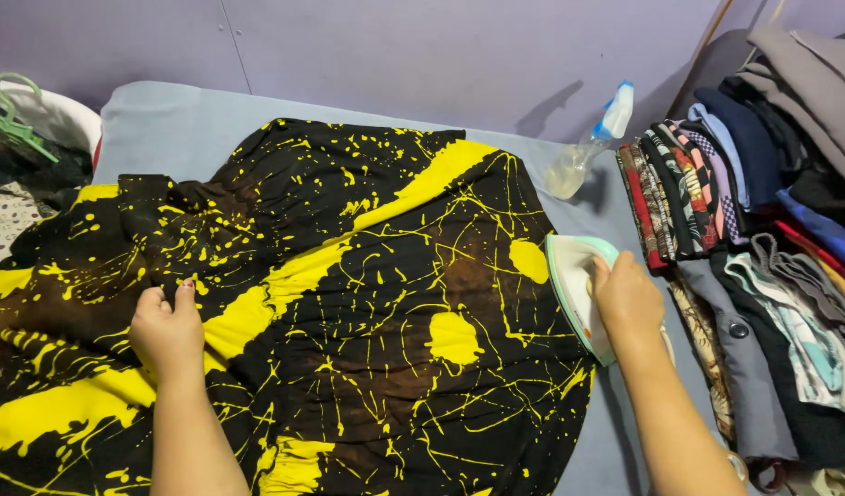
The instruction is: Ironing a black and yellow patterned garment on an ironing board.
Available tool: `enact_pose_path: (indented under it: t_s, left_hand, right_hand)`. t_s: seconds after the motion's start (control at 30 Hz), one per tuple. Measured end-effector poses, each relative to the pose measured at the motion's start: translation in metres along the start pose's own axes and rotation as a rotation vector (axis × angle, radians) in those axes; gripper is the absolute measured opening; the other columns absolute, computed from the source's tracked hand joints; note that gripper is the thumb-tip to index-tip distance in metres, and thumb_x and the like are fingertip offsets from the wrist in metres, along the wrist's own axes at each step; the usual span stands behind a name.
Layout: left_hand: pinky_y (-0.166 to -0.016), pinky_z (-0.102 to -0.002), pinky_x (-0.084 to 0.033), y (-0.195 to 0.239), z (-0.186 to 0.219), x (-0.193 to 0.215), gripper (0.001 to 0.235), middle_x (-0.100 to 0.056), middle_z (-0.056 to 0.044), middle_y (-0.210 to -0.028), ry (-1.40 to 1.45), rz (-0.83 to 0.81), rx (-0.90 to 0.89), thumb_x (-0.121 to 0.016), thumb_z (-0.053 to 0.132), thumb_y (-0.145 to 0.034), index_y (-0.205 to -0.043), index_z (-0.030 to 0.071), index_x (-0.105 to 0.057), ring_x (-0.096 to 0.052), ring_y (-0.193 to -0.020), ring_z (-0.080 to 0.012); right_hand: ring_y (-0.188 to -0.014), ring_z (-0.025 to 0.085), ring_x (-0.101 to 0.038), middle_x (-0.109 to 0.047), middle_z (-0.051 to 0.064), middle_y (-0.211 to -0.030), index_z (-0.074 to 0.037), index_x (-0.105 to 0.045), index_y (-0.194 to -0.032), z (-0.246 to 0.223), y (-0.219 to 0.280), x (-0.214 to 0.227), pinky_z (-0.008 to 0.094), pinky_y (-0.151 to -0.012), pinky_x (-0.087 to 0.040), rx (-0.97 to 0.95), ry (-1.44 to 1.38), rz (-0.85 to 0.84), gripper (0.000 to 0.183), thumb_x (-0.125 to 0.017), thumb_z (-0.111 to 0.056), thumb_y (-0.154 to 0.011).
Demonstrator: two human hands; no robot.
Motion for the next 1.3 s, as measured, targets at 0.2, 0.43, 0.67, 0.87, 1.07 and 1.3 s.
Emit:
enact_pose_path:
  t_s: [0.2, 0.43, 0.67, 0.87, 1.07, 1.3]
  left_hand:
    - [-0.050, -0.036, -0.033, 0.003, 0.004, 0.005, 0.039, -0.049, -0.003, -0.058, 0.006, -0.015, 0.043, -0.079, 0.029, -0.100, -0.083, 0.002, -0.057, -0.039, -0.048, -0.0166]
    - [-0.050, -0.035, -0.033, -0.001, 0.000, 0.004, 0.039, -0.048, -0.004, -0.057, 0.017, -0.024, 0.035, -0.079, 0.028, -0.100, -0.082, 0.002, -0.057, -0.038, -0.048, -0.0164]
    - [-0.049, -0.035, -0.033, 0.000, 0.001, 0.003, 0.036, -0.048, -0.003, -0.057, 0.014, -0.032, 0.037, -0.080, 0.027, -0.099, -0.085, 0.002, -0.059, -0.038, -0.048, -0.0148]
    - [-0.050, -0.033, -0.033, 0.000, 0.010, 0.006, 0.035, -0.050, -0.001, -0.058, 0.031, -0.035, 0.047, -0.080, 0.027, -0.100, -0.085, 0.002, -0.060, -0.039, -0.049, -0.0129]
    - [-0.051, -0.033, -0.033, 0.001, 0.006, 0.005, 0.035, -0.050, -0.002, -0.059, 0.047, -0.050, 0.046, -0.080, 0.026, -0.100, -0.086, 0.001, -0.061, -0.039, -0.050, -0.0120]
    - [-0.051, -0.031, -0.033, -0.002, -0.004, 0.003, 0.034, -0.051, 0.000, -0.059, 0.123, -0.067, 0.038, -0.079, 0.027, -0.101, -0.088, 0.001, -0.062, -0.039, -0.051, -0.0094]
  right_hand:
    - [-0.072, 0.045, -0.069, -0.070, 0.025, -0.087, 0.002, -0.057, -0.106, -0.022, -0.091, -0.057, 0.054, -0.061, -0.055, -0.011, -0.044, 0.022, 0.048, -0.058, -0.046, -0.106]
    - [-0.073, 0.045, -0.070, -0.069, 0.023, -0.086, 0.000, -0.058, -0.103, -0.007, -0.061, -0.037, 0.055, -0.061, -0.056, -0.009, -0.001, -0.013, 0.048, -0.058, -0.048, -0.106]
    - [-0.069, 0.039, -0.070, -0.069, 0.018, -0.086, -0.004, -0.058, -0.101, 0.002, -0.037, -0.019, 0.049, -0.058, -0.056, 0.080, 0.082, 0.061, 0.046, -0.060, -0.049, -0.105]
    - [-0.070, 0.040, -0.070, -0.069, 0.019, -0.086, -0.003, -0.057, -0.101, -0.029, -0.092, -0.048, 0.049, -0.059, -0.056, 0.087, -0.003, 0.081, 0.044, -0.061, -0.047, -0.105]
    - [-0.072, 0.042, -0.070, -0.069, 0.021, -0.087, -0.001, -0.057, -0.103, -0.027, -0.088, -0.046, 0.051, -0.060, -0.056, 0.052, -0.020, 0.018, 0.044, -0.059, -0.046, -0.105]
    - [-0.071, 0.039, -0.069, -0.069, 0.017, -0.086, -0.005, -0.058, -0.101, 0.033, -0.014, -0.006, 0.048, -0.062, -0.056, 0.090, 0.087, 0.055, 0.044, -0.058, -0.048, -0.108]
Point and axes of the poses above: each hand's wrist, its own y-axis away from the middle knuckle, its own x-axis out of the back of the hand, z = x × y, the point moved 5 cm from there along -y, towards the middle knuckle
